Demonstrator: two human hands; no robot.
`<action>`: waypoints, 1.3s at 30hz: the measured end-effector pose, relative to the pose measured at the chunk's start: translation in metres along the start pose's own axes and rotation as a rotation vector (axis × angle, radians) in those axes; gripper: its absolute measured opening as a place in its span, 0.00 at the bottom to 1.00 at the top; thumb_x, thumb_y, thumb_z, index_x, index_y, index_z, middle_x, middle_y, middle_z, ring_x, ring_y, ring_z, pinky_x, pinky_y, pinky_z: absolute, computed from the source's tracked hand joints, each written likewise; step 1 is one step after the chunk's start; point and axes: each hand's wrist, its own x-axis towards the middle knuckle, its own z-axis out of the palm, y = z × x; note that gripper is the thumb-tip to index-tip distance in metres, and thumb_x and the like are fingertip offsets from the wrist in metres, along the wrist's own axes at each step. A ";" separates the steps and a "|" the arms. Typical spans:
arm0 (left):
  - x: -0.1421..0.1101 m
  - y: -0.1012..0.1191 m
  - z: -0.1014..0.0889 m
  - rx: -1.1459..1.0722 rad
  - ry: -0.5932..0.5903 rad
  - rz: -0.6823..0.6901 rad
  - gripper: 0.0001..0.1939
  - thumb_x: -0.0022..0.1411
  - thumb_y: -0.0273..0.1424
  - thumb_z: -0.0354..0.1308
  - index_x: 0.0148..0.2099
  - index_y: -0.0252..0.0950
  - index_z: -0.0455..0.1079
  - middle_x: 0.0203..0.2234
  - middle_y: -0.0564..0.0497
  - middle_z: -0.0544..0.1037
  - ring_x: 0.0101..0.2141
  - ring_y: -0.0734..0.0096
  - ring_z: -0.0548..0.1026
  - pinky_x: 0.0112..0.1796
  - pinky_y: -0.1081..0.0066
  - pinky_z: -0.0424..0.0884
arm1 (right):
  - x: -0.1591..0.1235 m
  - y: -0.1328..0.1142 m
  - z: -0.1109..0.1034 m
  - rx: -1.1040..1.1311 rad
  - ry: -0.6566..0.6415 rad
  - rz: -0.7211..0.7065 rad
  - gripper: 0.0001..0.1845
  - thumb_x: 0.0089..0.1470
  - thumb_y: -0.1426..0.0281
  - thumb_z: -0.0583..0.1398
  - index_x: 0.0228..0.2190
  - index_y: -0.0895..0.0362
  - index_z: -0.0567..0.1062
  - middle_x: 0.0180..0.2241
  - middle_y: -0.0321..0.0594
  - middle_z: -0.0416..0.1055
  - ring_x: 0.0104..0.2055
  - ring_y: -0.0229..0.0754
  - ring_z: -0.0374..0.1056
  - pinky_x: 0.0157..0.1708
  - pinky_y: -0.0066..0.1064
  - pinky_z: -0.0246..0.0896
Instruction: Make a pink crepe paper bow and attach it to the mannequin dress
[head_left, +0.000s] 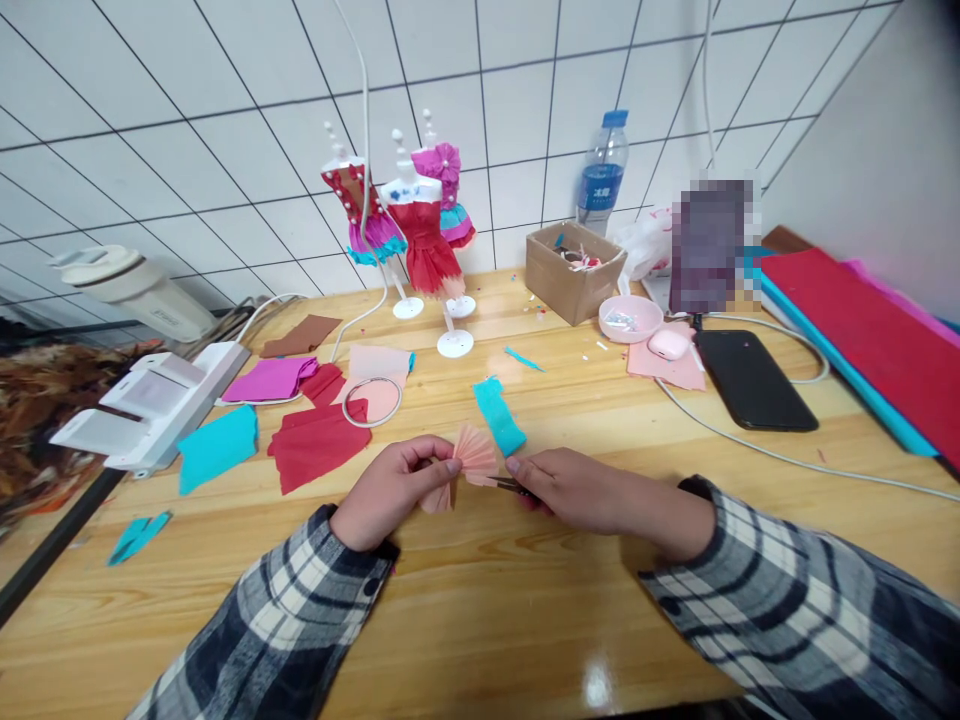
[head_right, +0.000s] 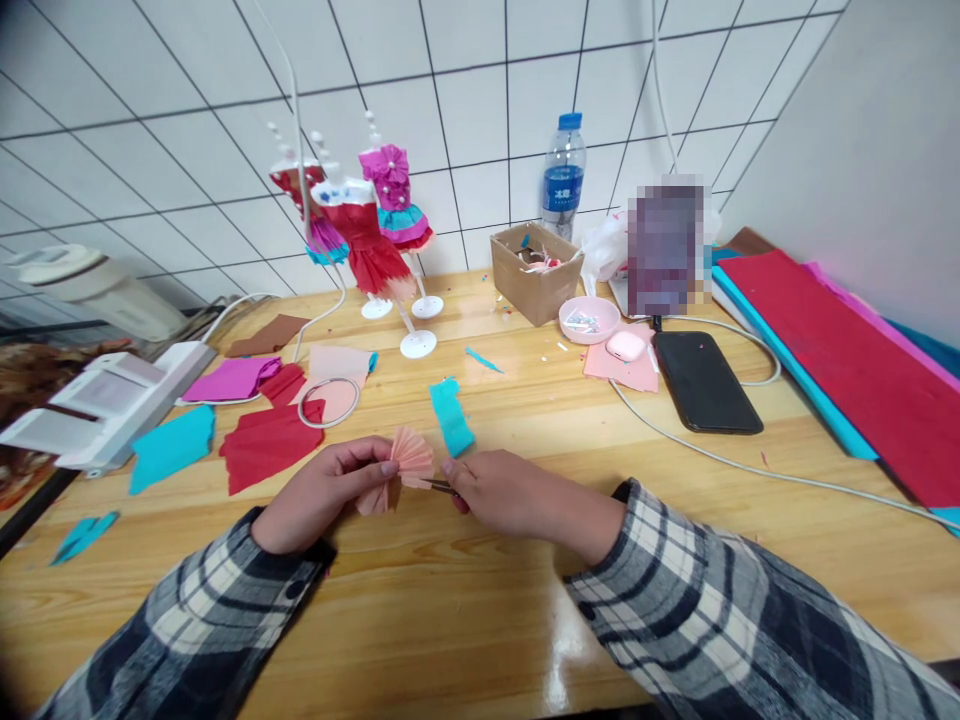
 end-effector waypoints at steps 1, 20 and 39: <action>0.000 0.000 0.000 0.005 0.000 0.003 0.17 0.50 0.43 0.65 0.32 0.33 0.72 0.21 0.54 0.73 0.22 0.75 0.66 0.24 0.76 0.61 | 0.000 0.001 0.001 -0.013 0.008 -0.012 0.26 0.66 0.59 0.40 0.24 0.56 0.64 0.24 0.37 0.62 0.28 0.39 0.59 0.33 0.31 0.55; 0.005 -0.003 0.001 0.092 0.029 0.058 0.18 0.51 0.45 0.61 0.32 0.33 0.72 0.24 0.53 0.72 0.27 0.71 0.67 0.30 0.71 0.63 | 0.004 0.002 0.005 -0.122 0.140 -0.026 0.22 0.64 0.57 0.45 0.30 0.55 0.71 0.24 0.37 0.71 0.27 0.39 0.65 0.27 0.29 0.51; 0.000 0.000 0.006 0.066 0.058 0.064 0.16 0.51 0.42 0.62 0.31 0.32 0.72 0.18 0.56 0.69 0.20 0.77 0.63 0.22 0.76 0.58 | 0.004 0.003 0.000 0.017 0.179 0.001 0.15 0.62 0.58 0.50 0.31 0.54 0.68 0.23 0.35 0.75 0.25 0.38 0.64 0.28 0.29 0.53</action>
